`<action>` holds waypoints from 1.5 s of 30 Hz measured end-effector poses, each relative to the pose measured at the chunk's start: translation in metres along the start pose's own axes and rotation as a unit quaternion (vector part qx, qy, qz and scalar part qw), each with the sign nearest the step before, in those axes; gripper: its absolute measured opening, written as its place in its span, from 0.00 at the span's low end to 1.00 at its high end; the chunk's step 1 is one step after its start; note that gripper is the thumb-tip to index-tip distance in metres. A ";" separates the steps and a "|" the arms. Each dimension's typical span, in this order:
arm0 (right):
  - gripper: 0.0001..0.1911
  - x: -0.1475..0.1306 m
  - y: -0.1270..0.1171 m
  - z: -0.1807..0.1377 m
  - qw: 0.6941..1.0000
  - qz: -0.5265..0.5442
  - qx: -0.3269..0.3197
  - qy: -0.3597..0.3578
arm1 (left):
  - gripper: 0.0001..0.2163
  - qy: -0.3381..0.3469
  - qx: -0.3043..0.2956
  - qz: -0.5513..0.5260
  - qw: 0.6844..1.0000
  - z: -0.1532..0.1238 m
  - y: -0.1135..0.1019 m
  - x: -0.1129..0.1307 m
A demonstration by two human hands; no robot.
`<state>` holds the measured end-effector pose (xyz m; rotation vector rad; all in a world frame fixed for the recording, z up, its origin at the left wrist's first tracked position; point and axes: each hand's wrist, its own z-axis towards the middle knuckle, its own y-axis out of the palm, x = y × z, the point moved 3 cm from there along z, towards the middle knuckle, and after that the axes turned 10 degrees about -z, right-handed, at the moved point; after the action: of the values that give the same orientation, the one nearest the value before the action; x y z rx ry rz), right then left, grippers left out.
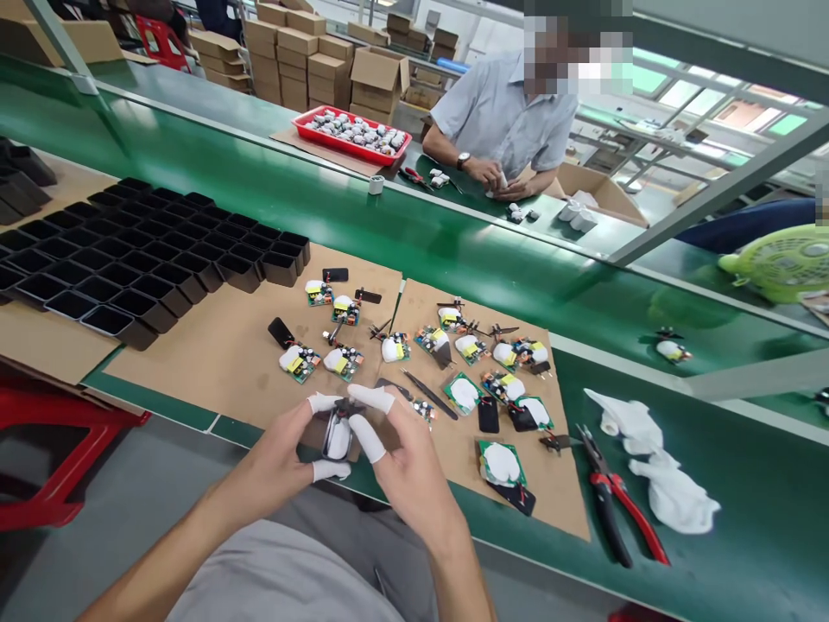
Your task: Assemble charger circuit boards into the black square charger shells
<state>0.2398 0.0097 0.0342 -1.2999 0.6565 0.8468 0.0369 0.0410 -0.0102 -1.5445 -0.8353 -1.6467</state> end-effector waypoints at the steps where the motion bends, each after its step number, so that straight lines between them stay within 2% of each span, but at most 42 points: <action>1: 0.14 0.001 0.001 0.000 1.000 0.010 0.024 0.000 | 0.26 -0.003 0.008 -0.002 1.000 0.000 0.001 0.000; 4: 0.11 0.007 0.008 -0.004 0.998 0.031 0.052 0.009 | 0.25 -0.003 0.030 0.004 1.000 -0.001 0.004 0.000; 7: 0.15 0.014 0.012 -0.008 0.997 0.053 0.048 0.023 | 0.23 0.004 0.028 0.012 1.000 -0.002 0.006 0.000; 9: 0.21 0.014 0.011 -0.007 0.997 0.067 0.018 0.035 | 0.23 0.005 0.012 0.005 1.000 -0.001 0.006 0.000; 11: 0.25 0.012 0.010 -0.006 0.994 0.082 -0.045 0.056 | 0.24 -0.003 0.002 -0.008 1.000 0.000 0.004 0.000; 13: 0.25 0.009 0.008 -0.006 0.988 0.083 -0.106 0.071 | 0.24 -0.016 0.004 -0.016 1.000 0.001 0.003 0.000; 15: 0.24 0.005 0.005 -0.008 0.989 0.057 -0.121 0.061 | 0.22 -0.021 0.018 -0.006 1.000 0.000 0.003 0.000; 20: 0.23 -0.003 0.003 -0.016 0.998 -0.051 -0.019 -0.024 | 0.26 0.049 0.126 0.077 0.988 -0.003 0.010 -0.001; 25: 0.26 -0.020 0.019 -0.033 0.979 -0.137 0.098 -0.114 | 0.27 0.089 0.200 0.119 0.969 -0.009 0.022 -0.007; 31: 0.16 -0.028 0.040 -0.049 0.955 -0.217 0.186 -0.081 | 0.19 0.123 0.253 0.160 0.946 -0.013 0.031 -0.007; 37: 0.07 -0.034 0.045 -0.046 0.937 -0.267 0.213 -0.075 | 0.17 0.170 0.252 0.180 0.936 -0.015 0.029 -0.005; 42: 0.09 -0.037 0.045 -0.046 0.924 -0.318 0.181 -0.114 | 0.17 0.169 0.237 0.167 0.942 -0.015 0.024 -0.002; 45: 0.13 -0.036 0.042 -0.047 0.916 -0.332 0.165 -0.152 | 0.18 0.161 0.249 0.160 0.941 -0.014 0.025 0.002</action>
<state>0.1870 -0.0398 0.0326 -0.9553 0.0750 0.3399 0.0507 0.0155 -0.0096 -0.9646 -0.7063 -1.2756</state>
